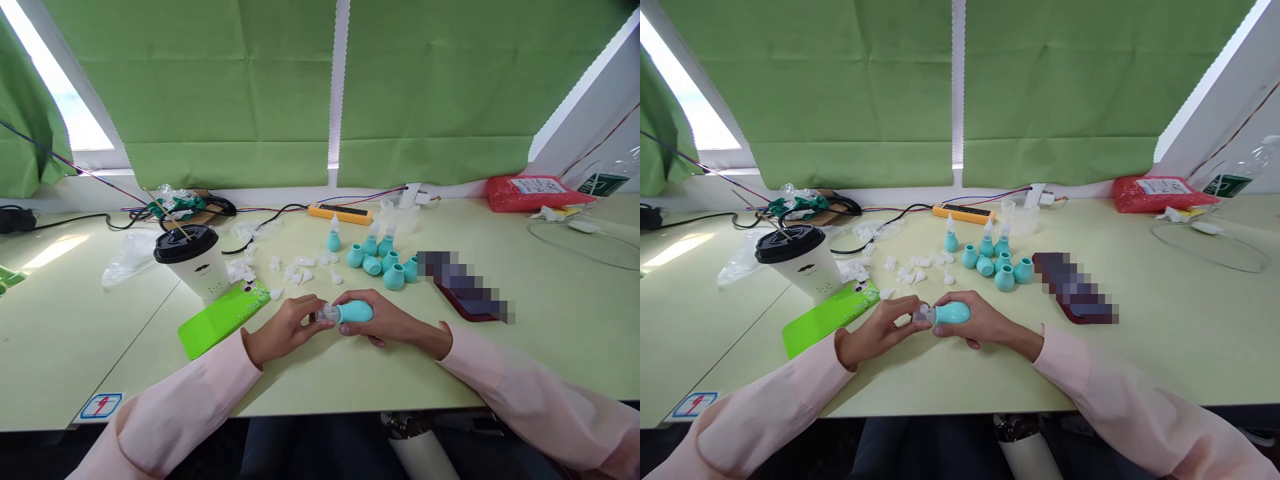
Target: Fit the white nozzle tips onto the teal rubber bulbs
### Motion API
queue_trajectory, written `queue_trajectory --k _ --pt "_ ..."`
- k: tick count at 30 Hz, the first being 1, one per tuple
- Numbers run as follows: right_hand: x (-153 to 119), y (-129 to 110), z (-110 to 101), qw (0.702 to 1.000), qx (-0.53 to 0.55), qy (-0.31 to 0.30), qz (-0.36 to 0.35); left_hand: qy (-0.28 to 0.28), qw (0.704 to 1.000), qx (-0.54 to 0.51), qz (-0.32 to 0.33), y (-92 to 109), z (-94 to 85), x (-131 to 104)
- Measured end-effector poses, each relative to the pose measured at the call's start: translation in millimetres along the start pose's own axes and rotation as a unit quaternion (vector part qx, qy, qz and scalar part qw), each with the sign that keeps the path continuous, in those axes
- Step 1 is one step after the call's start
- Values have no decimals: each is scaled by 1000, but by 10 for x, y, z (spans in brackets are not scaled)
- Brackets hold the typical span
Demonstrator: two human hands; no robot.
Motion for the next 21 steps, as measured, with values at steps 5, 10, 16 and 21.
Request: queue_trajectory --k 5,10,16,21 --pt "16 51 19 998 25 -43 27 -22 995 91 26 -2 54 -12" --pt "25 104 35 996 47 -52 48 -22 966 249 59 47 112 -9" --pt "14 149 62 992 60 -82 76 -35 910 396 114 111 147 -40" --pt "-7 205 95 981 71 -130 127 -49 903 399 155 181 173 -54"
Point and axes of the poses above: each hand's wrist, its own x-axis towards the middle knuckle, its own z-axis out of the palm, y = z × x, the point moved 6 cm from there along x, towards the middle knuckle, and after that the axes turned 8 degrees about -y, right-handed, at the moved point
